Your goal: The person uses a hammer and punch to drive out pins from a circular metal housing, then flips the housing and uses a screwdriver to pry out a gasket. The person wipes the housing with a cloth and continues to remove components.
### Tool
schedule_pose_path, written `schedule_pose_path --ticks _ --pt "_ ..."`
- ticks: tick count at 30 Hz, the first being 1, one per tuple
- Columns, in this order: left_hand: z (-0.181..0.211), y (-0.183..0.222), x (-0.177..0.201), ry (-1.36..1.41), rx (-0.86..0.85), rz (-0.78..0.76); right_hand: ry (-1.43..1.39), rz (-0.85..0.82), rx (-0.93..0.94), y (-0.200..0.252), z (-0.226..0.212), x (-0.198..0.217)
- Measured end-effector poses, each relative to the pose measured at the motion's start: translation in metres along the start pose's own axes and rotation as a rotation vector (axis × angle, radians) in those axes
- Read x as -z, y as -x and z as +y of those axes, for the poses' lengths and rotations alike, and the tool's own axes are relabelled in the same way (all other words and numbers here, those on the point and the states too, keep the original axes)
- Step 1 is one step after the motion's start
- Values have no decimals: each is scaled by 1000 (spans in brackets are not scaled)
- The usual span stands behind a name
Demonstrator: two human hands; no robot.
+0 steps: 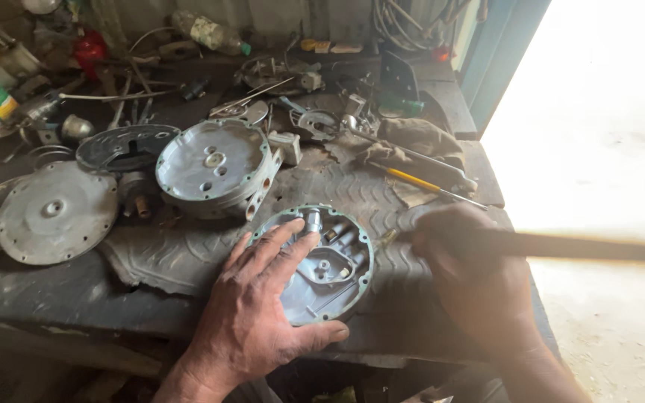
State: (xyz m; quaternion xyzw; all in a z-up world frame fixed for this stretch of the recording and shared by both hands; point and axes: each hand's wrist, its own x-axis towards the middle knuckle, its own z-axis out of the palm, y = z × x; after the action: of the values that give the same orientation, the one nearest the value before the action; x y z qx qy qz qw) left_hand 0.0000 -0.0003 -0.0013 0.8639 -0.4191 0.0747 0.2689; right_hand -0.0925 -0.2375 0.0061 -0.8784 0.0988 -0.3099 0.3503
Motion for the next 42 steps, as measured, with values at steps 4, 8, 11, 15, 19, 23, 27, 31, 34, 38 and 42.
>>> schedule_pose_path --ticks 4,8,11,15,19,23,27,31,34,38,42 --pt "-1 0 0 -6 -19 8 -386 -48 -440 -3 -4 0" --pt "-1 -2 2 2 -6 -3 -78 -14 -147 -4 -7 -2" --pt "-1 -4 3 9 29 -51 -322 -11 -253 -5 -9 0" --pt "-5 -1 8 40 5 -71 -361 -69 -554 -8 -13 -3" --pt "-10 -10 6 26 -45 -76 -134 25 -250 -7 -10 -2" --pt "-19 -24 4 -5 -65 -36 -556 -85 -555 -21 -4 -7" --pt "-24 -42 2 -32 -115 -43 -113 -183 -402 -45 3 -5" --pt "-26 -34 -3 -123 -215 43 -213 -104 -72 -64 7 0" --pt "-28 -33 -6 -131 -216 65 -388 -138 -393 -65 3 -9" --pt "-28 -35 -6 -136 -214 -10 110 4 -93 -61 4 -20" --pt "-23 -35 -6 -96 -203 -9 -449 6 -427 -63 14 -12"
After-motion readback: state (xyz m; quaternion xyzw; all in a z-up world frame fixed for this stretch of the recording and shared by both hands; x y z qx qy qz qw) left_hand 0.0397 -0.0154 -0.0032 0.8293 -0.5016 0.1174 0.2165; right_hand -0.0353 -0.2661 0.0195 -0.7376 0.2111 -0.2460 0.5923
